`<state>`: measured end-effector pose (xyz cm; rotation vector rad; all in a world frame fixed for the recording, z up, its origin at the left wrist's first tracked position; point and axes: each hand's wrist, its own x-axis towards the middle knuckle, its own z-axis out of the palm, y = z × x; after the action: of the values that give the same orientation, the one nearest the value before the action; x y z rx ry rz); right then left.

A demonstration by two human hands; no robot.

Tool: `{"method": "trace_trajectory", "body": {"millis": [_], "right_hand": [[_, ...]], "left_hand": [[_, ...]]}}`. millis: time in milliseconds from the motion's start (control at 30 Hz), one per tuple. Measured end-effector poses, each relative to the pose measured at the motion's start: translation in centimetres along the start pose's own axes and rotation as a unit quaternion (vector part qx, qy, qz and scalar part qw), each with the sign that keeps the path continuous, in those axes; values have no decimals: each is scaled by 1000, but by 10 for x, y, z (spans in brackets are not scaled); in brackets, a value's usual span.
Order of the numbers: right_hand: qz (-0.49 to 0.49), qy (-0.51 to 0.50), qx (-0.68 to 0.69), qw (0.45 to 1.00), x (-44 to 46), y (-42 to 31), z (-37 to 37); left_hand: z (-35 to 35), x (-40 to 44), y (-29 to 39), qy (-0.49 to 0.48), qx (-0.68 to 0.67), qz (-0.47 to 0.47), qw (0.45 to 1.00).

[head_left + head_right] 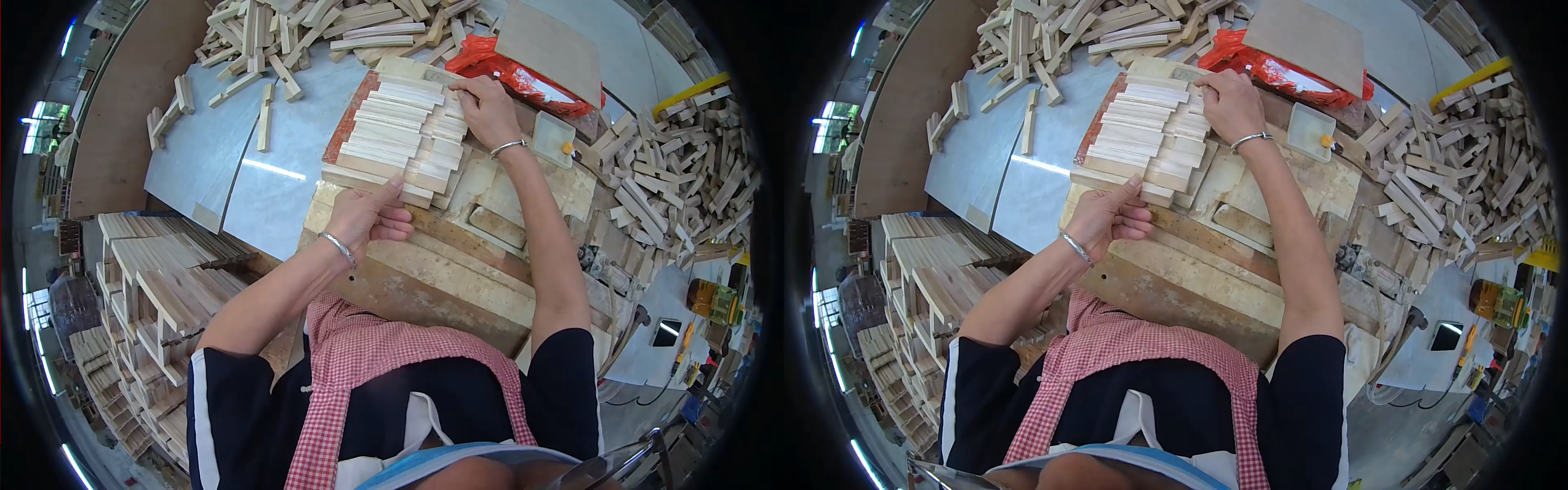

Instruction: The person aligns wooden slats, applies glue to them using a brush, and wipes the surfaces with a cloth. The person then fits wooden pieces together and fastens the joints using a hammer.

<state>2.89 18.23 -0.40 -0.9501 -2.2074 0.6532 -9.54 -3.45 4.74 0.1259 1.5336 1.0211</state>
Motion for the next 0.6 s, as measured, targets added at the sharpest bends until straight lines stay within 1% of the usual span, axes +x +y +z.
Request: {"method": "trace_trajectory", "body": {"millis": [67, 133, 233, 367, 433, 600], "right_hand": [[3, 2, -1, 1000, 1, 3, 1], [-29, 20, -7, 999, 0, 6, 3], [-3, 13, 1, 1000, 0, 4, 2], [-19, 17, -7, 1000, 0, 1, -2], [-51, 72, -13, 996, -1, 0, 0], [-42, 83, -17, 996, 1, 1, 5]], "left_hand": [[1, -2, 2, -8, -13, 1, 1000], [2, -6, 2, -19, -26, -1, 999], [2, -10, -1, -26, -35, -3, 999], [5, -7, -6, -30, -20, 4, 999], [6, -4, -5, -37, -22, 6, 999], [6, 1, 4, -45, -26, 3, 999]]}}
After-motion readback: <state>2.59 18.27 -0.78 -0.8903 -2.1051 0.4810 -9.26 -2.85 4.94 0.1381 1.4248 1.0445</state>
